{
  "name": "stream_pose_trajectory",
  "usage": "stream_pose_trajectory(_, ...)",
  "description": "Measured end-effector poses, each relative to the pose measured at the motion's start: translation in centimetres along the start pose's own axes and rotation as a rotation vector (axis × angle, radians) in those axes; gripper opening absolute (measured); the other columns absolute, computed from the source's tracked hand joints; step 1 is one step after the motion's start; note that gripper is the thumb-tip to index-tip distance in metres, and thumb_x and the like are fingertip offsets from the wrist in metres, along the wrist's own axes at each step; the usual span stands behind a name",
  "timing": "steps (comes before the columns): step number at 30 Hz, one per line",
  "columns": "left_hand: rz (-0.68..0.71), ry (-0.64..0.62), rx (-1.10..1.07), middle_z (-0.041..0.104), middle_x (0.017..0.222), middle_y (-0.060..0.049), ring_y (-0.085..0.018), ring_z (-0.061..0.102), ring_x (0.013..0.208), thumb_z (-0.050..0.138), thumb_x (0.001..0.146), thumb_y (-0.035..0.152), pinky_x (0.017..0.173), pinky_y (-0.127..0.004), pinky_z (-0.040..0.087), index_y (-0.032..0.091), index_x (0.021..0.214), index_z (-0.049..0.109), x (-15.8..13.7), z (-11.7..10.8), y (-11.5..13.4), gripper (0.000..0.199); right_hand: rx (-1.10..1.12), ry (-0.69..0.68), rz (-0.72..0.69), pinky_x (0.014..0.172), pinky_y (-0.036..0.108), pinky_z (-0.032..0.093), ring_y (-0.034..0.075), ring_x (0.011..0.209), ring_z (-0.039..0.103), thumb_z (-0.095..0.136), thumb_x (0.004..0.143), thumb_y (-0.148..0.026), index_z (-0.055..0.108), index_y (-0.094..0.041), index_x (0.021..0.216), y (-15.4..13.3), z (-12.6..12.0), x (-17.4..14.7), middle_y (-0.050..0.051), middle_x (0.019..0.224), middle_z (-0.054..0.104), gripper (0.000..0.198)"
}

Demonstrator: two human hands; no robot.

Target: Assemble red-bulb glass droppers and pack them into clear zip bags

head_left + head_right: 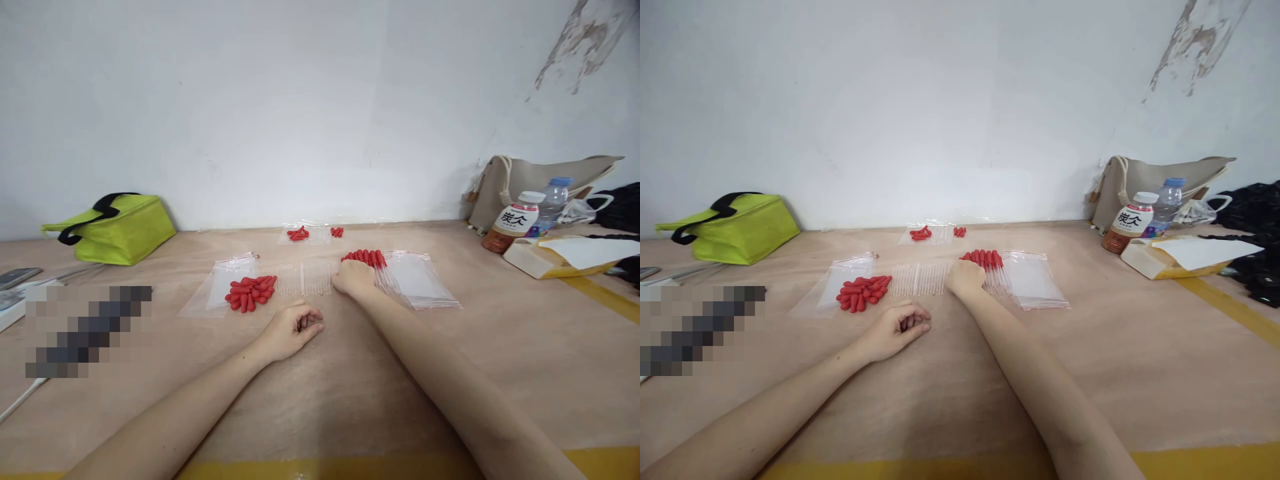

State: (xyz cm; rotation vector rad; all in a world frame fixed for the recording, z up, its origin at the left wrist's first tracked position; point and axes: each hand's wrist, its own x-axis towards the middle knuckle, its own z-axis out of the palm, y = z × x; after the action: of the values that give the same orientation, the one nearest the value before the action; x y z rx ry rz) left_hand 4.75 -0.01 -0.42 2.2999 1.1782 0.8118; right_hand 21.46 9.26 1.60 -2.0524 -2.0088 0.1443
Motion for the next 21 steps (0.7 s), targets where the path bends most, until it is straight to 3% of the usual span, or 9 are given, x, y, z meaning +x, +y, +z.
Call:
stream_pose_trajectory(5,0.013,0.062,0.014,0.055,0.076,-0.001,-0.011,0.049,0.062,0.052,0.08,0.027,0.056,-0.022,0.04,0.018,0.089,0.061,-0.2,0.0,0.3,0.015,0.021,0.007,0.02,0.066,0.032,0.045,0.026,0.085,0.062,0.048,0.074,-0.024,0.066,-0.011,0.092,-0.2,-0.2,0.0,0.018,0.092,0.065,0.028)
stream_pose_trajectory(8,0.023,0.205,0.135,0.058,0.075,-0.002,-0.013,0.052,0.068,0.051,0.08,0.029,0.062,-0.024,0.04,0.018,0.077,0.06,0.2,-1.2,0.0,0.014,0.031,0.045,-0.001,0.065,0.031,0.043,0.025,0.084,0.061,0.043,0.078,-0.027,0.065,-0.013,0.09,0.1,-0.8,-0.7,0.015,0.089,0.065,0.029)
stream_pose_trajectory(11,-0.069,0.315,0.301,0.057,0.069,-0.002,-0.016,0.052,0.069,0.052,0.077,0.035,0.063,-0.026,0.04,0.017,0.066,0.055,1.0,-4.3,-1.4,0.022,0.048,0.091,-0.067,0.064,0.028,0.041,0.022,0.081,0.061,0.039,0.081,-0.03,0.063,-0.016,0.084,1.5,-1.4,-2.2,0.01,0.085,0.065,0.028)
stream_pose_trajectory(15,-0.335,0.323,0.494,0.061,0.077,-0.003,-0.017,0.054,0.066,0.052,0.072,0.042,0.061,-0.026,0.039,0.019,0.076,0.058,1.5,-9.7,-4.2,0.024,0.088,0.263,-0.284,0.055,0.024,0.033,0.016,0.07,0.058,0.041,0.081,-0.032,0.057,-0.018,0.073,5.0,-1.3,-5.1,0.004,0.079,0.064,0.022)
stream_pose_trajectory(18,-0.583,0.146,0.498,0.063,0.08,-0.004,-0.021,0.057,0.069,0.058,0.062,0.051,0.057,-0.026,0.039,0.019,0.08,0.059,1.2,-12.6,-5.9,0.037,0.114,0.355,-0.358,0.052,0.023,0.03,0.014,0.065,0.055,0.042,0.082,-0.032,0.053,-0.018,0.072,7.3,-0.8,-6.9,0.002,0.074,0.061,0.021)
stream_pose_trajectory(21,-0.664,0.006,0.39,0.065,0.081,-0.005,-0.022,0.059,0.071,0.062,0.052,0.055,0.058,-0.027,0.04,0.019,0.082,0.058,0.7,-13.6,-6.5,0.047,0.147,0.381,-0.348,0.053,0.023,0.03,0.013,0.062,0.053,0.042,0.083,-0.032,0.052,-0.018,0.07,8.4,-0.5,-7.7,0.001,0.07,0.059,0.021)
